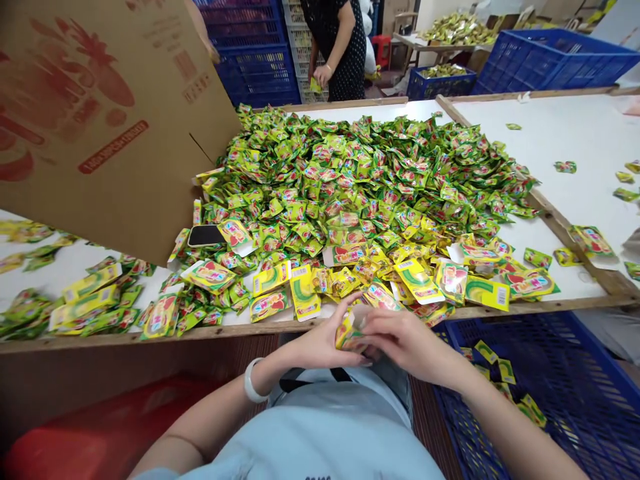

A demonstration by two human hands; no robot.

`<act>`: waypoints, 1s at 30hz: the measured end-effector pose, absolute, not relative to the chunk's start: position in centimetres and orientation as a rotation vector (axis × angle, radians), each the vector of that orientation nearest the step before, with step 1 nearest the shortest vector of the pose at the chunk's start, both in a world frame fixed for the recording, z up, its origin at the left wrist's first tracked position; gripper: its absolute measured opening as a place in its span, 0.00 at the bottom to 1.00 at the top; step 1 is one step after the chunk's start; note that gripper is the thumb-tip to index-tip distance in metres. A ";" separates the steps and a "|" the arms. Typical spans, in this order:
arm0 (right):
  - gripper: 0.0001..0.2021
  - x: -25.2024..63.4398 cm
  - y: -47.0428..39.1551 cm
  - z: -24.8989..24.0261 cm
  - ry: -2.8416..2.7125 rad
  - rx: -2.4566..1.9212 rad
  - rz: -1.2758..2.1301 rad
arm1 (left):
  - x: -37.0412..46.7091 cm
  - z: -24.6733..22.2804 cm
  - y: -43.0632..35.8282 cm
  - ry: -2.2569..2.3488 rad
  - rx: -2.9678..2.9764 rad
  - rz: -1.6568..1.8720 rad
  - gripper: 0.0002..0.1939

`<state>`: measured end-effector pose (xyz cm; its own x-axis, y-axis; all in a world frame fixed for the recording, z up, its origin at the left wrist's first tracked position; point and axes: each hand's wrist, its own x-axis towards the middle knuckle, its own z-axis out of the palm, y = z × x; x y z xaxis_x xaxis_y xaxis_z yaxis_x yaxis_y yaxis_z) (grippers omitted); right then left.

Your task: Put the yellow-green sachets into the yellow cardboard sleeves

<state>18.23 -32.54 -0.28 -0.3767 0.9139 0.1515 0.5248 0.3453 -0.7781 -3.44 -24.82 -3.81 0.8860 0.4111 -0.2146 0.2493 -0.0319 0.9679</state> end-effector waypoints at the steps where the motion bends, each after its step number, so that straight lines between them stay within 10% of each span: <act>1: 0.14 19.7 -33.0 0.3 -1.960 -1.325 0.686 | -3.5 -3.9 -24.5 0.516 1.702 0.198 0.52; 8: 0.26 26.9 -33.2 3.8 -1.320 -2.139 -0.574 | -7.6 -4.4 -19.0 0.911 2.419 0.613 0.15; 17: 0.18 9.7 -25.8 -6.3 -2.110 -2.142 -0.075 | -7.8 -5.6 -17.2 0.918 2.672 0.448 0.21; 30: 0.16 12.2 -25.5 -7.4 -1.807 -1.957 0.220 | -7.2 -6.1 -9.1 1.146 2.426 0.526 0.14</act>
